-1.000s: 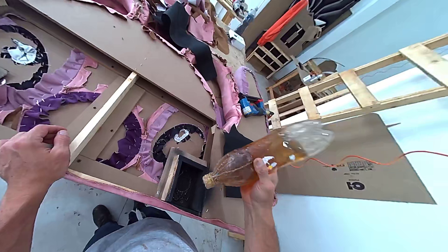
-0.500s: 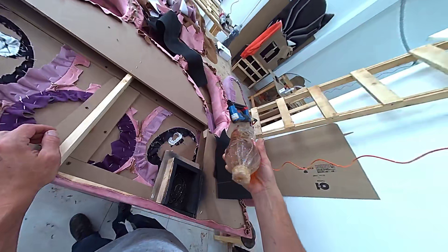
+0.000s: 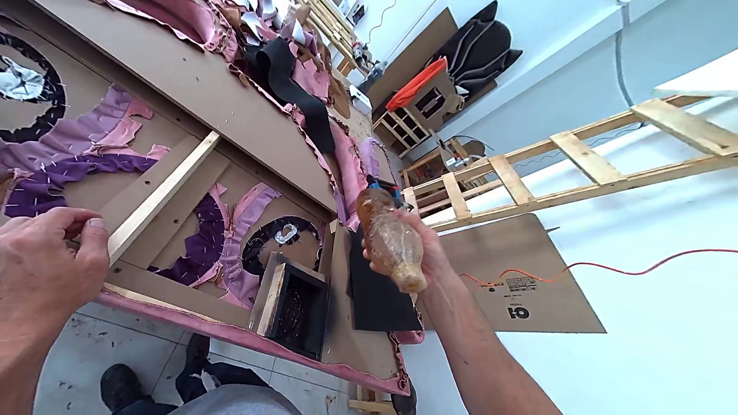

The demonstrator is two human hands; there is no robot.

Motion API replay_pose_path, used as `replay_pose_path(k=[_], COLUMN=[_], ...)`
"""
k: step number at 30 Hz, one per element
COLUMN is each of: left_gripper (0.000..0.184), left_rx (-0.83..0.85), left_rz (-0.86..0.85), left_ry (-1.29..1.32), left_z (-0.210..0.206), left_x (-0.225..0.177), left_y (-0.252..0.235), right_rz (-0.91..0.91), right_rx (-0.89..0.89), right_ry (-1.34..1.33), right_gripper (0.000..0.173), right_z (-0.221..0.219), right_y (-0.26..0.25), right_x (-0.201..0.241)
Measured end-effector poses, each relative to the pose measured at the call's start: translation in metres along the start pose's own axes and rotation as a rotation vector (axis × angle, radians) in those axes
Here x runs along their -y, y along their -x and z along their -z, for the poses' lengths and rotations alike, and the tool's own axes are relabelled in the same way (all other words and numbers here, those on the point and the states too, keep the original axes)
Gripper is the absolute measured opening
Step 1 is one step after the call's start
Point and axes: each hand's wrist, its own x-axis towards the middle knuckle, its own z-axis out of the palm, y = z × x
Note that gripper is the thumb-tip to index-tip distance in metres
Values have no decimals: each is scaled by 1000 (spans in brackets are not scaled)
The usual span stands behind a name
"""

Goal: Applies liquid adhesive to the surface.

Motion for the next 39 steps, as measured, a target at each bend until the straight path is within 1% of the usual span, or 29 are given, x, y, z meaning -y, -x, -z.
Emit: replay_pose_path(k=[3,5,7,9,10,11,12,14,15,17,19,20,22,26,29,32,36,39], left_gripper=[52,53,53,54,54,54,53,53,53,53,51,49,47,43,41,43,44,38], left_rx=[-13,-13,-22,-29,-31,-32,-36,-55,-61,-74,-89,-83,-82,-102,-110,-87,-62,-8], left_rz=[-11,-10,-9,-6,-2,5,8,15,20,22,13,7,3,0,-13,-11,-13,23], left_ry=[-28,-54,-64,-68,-72,-81,-96,-136,-151,-168,-177,-172,-169,-181,-201,-237,-242,-154], left_z=[1,2,2,2,2,2,2,4,5,4,4,4,5,5,5,5,2,13], left_x=[0,0,0,0,0,-1,-2,-3,-3,-4,-4,-3,-4,-6,-5,-3,-1,-17], left_y=[0,-1,-2,-2,-2,-2,-2,-2,-2,-2,-2,-1,-1,-3,-6,-7,-8,-10], right_rz=[-129,-217,-337,-397,-390,-353,-304,-169,-87,49,122,119,71,9,-10,25,126,174], right_rx=[-15,31,119,250,309,339,353,371,380,371,366,357,320,276,269,274,257,219], right_ry=[47,166,376,670,857,1078,1332,1888,2113,2413,2586,2641,2699,2689,2679,2645,2598,2531], right_gripper=[35,29,27,25,25,28,37,60,64,58,44,41,41,49,52,59,58,55], right_z=[-9,-12,-13,-20,-28,-39,-54,-84,-96,-115,-129,-134,-137,-125,-120,-116,-108,-104], right_y=[-4,-8,-14,-20,-23,-24,-24,-27,-29,-35,-45,-50,-62,-86,-96,-94,-84,-76], right_x=[-7,0,19,43,56,68,80,94,98,101,97,92,81,60,56,59,63,62])
